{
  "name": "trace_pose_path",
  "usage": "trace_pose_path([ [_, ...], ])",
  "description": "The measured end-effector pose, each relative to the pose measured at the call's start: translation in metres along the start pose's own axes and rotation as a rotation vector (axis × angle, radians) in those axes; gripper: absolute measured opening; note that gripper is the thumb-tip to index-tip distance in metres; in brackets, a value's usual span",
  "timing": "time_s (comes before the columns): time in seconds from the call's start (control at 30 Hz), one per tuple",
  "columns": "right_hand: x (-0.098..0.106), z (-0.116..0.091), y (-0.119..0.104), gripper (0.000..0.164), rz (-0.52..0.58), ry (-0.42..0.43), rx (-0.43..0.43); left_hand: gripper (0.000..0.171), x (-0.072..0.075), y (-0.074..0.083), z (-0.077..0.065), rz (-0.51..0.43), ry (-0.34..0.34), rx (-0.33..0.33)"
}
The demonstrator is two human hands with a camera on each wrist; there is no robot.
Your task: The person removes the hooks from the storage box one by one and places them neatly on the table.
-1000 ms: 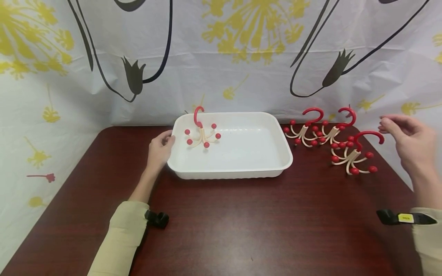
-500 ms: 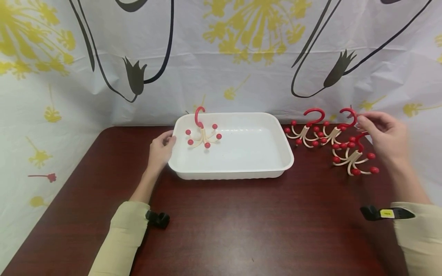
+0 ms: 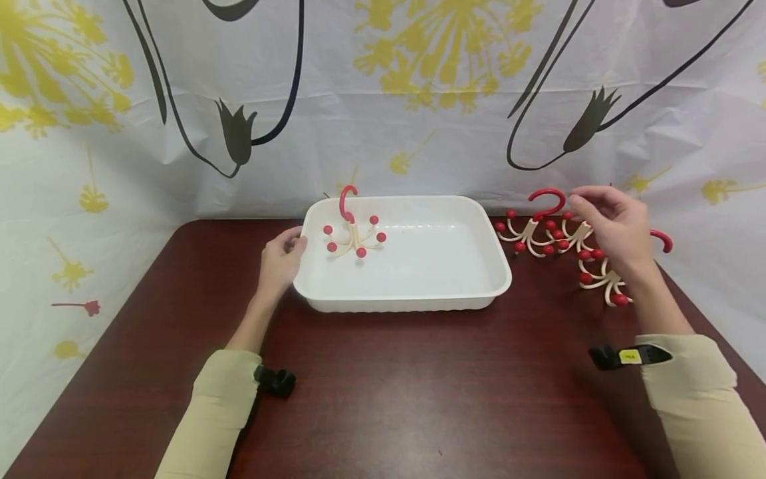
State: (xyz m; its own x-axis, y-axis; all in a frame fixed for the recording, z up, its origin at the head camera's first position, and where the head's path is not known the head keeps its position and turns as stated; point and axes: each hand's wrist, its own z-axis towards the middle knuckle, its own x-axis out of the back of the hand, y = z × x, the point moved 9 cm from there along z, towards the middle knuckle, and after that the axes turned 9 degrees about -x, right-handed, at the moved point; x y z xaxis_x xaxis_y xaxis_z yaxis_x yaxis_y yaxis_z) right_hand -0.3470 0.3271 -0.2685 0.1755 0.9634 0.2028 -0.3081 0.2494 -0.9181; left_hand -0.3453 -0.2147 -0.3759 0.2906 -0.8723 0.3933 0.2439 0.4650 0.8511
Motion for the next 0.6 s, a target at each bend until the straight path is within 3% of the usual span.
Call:
trace_pose_path([
  [0.1, -0.012, 0.002, -0.003, 0.027, -0.128, 0.005, 0.001, 0.039, -0.001, 0.000, 0.000, 0.001, -0.002, 0.003],
  [0.2, -0.024, 0.003, -0.006, 0.028, -0.165, -0.008, -0.001, 0.039, 0.000, 0.000, 0.000, 0.002, -0.002, 0.000],
  [0.6, -0.074, 0.010, -0.016, 0.026, -0.085, -0.098, 0.021, 0.038, 0.001, 0.002, 0.001, 0.014, 0.015, -0.050],
])
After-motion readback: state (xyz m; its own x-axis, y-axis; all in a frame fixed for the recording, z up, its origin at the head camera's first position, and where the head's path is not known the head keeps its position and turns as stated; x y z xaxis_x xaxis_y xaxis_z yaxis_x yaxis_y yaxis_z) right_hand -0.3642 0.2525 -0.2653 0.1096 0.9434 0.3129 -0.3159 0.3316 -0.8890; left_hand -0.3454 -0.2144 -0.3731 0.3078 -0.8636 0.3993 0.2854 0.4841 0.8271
